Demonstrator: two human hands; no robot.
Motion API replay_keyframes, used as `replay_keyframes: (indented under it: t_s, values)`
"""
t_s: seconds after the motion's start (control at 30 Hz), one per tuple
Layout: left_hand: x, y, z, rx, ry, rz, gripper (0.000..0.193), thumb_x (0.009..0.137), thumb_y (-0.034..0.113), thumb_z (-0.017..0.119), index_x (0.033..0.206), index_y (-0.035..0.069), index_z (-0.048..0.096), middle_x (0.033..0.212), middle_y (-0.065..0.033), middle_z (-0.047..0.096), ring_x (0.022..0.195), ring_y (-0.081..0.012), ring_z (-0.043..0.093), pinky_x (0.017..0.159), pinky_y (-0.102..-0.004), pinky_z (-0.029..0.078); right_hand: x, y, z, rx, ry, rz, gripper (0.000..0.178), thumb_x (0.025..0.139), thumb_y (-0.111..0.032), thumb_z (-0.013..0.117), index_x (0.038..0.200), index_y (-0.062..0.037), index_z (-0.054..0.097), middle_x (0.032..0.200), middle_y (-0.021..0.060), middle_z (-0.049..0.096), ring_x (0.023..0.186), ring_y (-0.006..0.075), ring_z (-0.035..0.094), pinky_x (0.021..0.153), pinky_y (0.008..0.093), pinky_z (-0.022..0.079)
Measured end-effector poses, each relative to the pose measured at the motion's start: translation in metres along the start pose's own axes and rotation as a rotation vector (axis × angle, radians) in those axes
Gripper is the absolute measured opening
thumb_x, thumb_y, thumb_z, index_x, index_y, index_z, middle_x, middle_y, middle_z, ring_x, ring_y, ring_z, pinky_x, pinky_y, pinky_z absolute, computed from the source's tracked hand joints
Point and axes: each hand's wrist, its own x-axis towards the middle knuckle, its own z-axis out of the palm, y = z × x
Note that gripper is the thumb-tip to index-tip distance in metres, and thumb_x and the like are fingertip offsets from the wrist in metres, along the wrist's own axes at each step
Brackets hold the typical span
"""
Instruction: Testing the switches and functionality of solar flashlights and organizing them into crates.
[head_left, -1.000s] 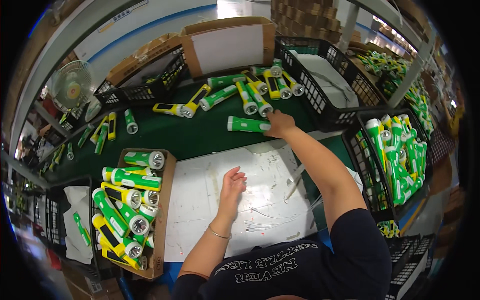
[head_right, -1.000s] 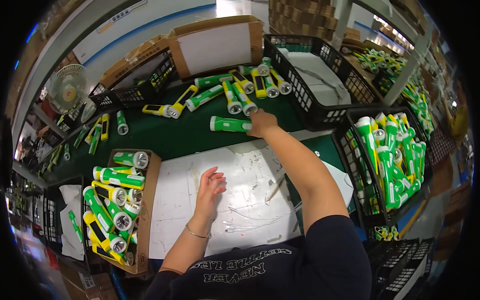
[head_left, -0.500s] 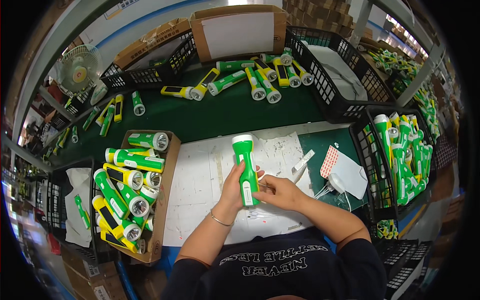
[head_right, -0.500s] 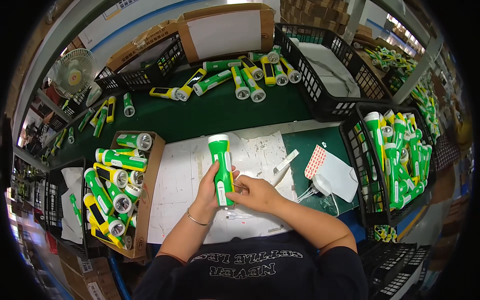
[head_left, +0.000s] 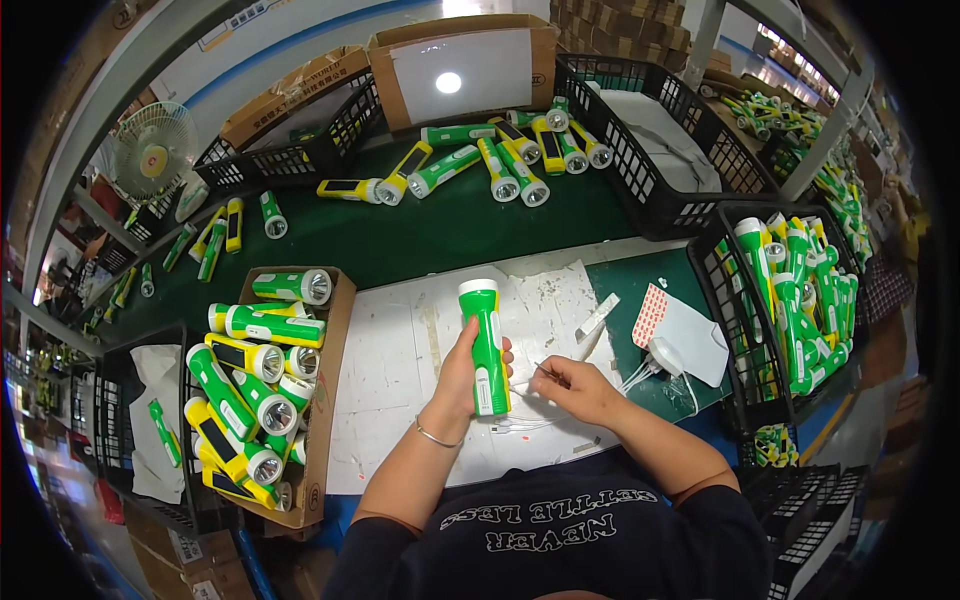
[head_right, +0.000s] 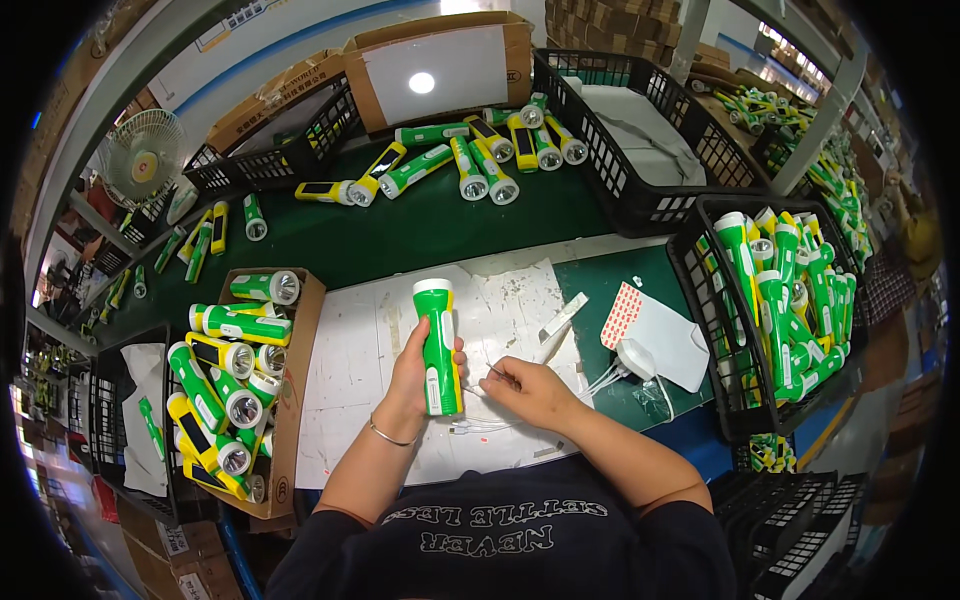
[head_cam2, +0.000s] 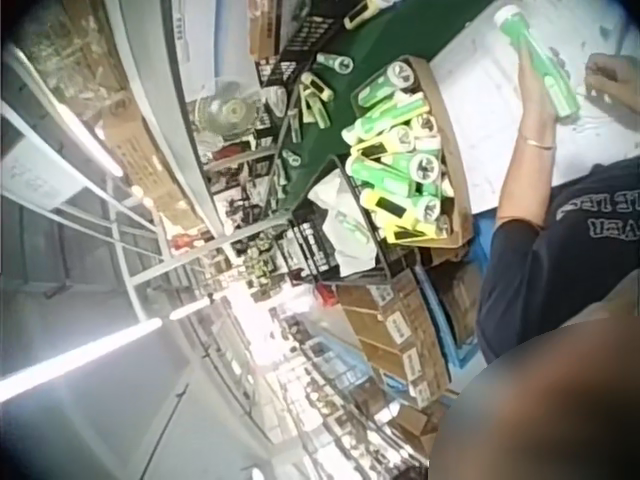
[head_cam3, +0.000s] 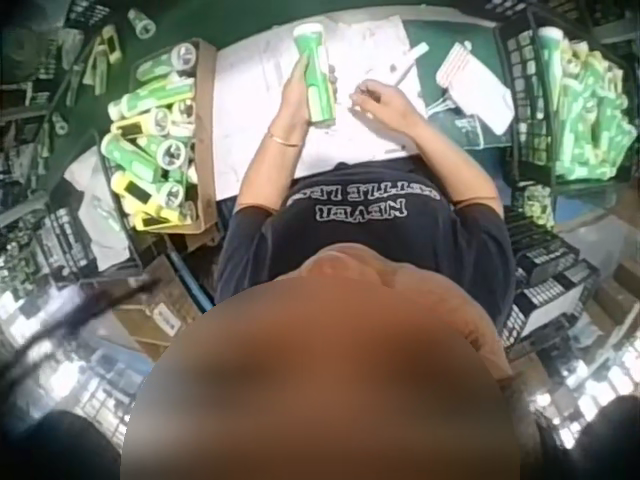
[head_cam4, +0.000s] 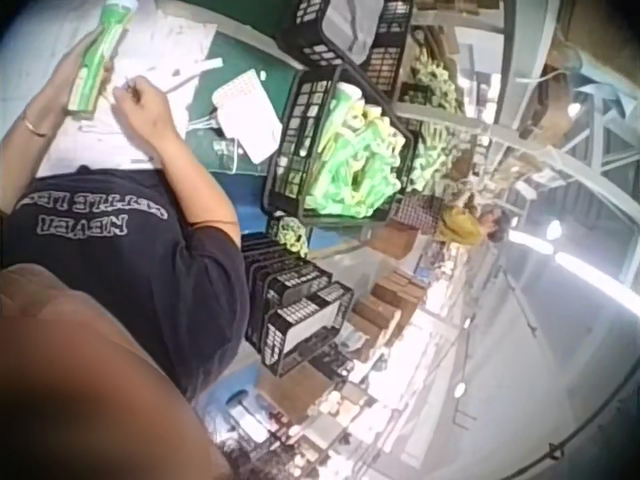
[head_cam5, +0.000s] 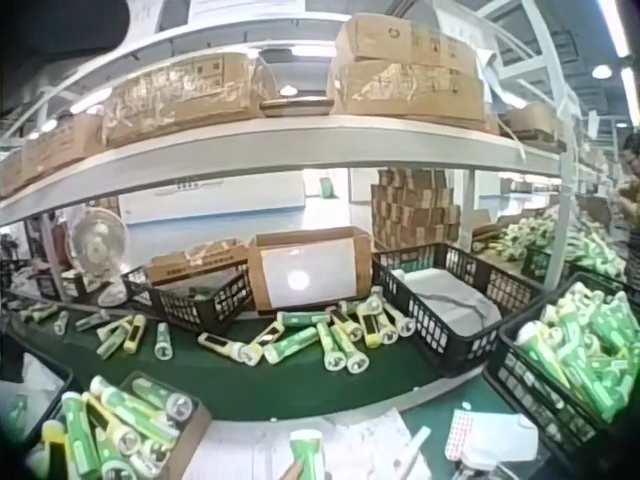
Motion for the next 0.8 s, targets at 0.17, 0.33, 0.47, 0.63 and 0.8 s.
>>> replay_keyframes:
  t_s: [0.17, 0.33, 0.47, 0.63, 0.8]
  values:
    - [-0.003, 0.0, 0.002, 0.023, -0.03, 0.054, 0.034, 0.093, 0.039, 0.046, 0.108, 0.009, 0.046, 0.082, -0.0108, 0.057, 0.064, -0.0182, 0.056, 0.053, -0.03, 0.05, 0.003, -0.018, -0.001, -0.375, 0.137, -0.345, 0.018, 0.089, -0.019, 0.051, 0.09, -0.0032, 0.061, 0.076, 0.0107, 0.057, 0.065, 0.0273, 0.057, 0.06, 0.0316, 0.045]
    - [-0.005, -0.007, 0.003, 0.242, -0.038, 0.208, 0.031, 0.095, 0.031, 0.046, 0.116, 0.008, 0.039, 0.087, -0.0103, 0.056, 0.07, -0.0148, 0.056, 0.059, -0.027, 0.049, 0.007, -0.028, 0.01, -0.812, 0.254, -0.527, 0.011, 0.081, -0.019, 0.059, 0.082, -0.0081, 0.06, 0.07, 0.006, 0.055, 0.057, 0.0268, 0.056, 0.048, 0.0356, 0.045]
    - [-0.005, -0.011, 0.003, 0.463, -0.06, 0.345, 0.033, 0.097, 0.036, 0.038, 0.113, 0.007, 0.041, 0.09, -0.0096, 0.056, 0.074, -0.013, 0.056, 0.063, -0.0262, 0.049, 0.019, -0.03, 0.017, -0.959, 0.235, -0.605, 0.009, 0.078, -0.019, 0.061, 0.076, -0.0111, 0.058, 0.064, 0.0045, 0.051, 0.051, 0.0225, 0.055, 0.044, 0.034, 0.043]
    - [0.0, -0.008, -0.001, 0.488, -0.048, 0.438, 0.04, 0.098, 0.043, 0.03, 0.108, 0.007, 0.043, 0.088, -0.0098, 0.057, 0.067, -0.0125, 0.055, 0.06, -0.0255, 0.048, 0.007, -0.032, 0.019, -0.883, -0.018, -0.751, 0.014, 0.074, -0.02, 0.061, 0.067, -0.0112, 0.053, 0.06, 0.0047, 0.051, 0.046, 0.0235, 0.053, 0.042, 0.0361, 0.043]
    - [0.002, 0.001, -0.008, 0.4, 0.037, 0.477, 0.053, 0.095, 0.053, 0.021, 0.102, 0.008, 0.046, 0.086, -0.0106, 0.057, 0.064, -0.0138, 0.056, 0.055, -0.0257, 0.05, -0.018, -0.033, 0.033, -0.789, -0.194, -0.816, 0.021, 0.076, -0.028, 0.063, 0.067, -0.0132, 0.051, 0.057, 0.0045, 0.046, 0.048, 0.0246, 0.052, 0.044, 0.0375, 0.042]
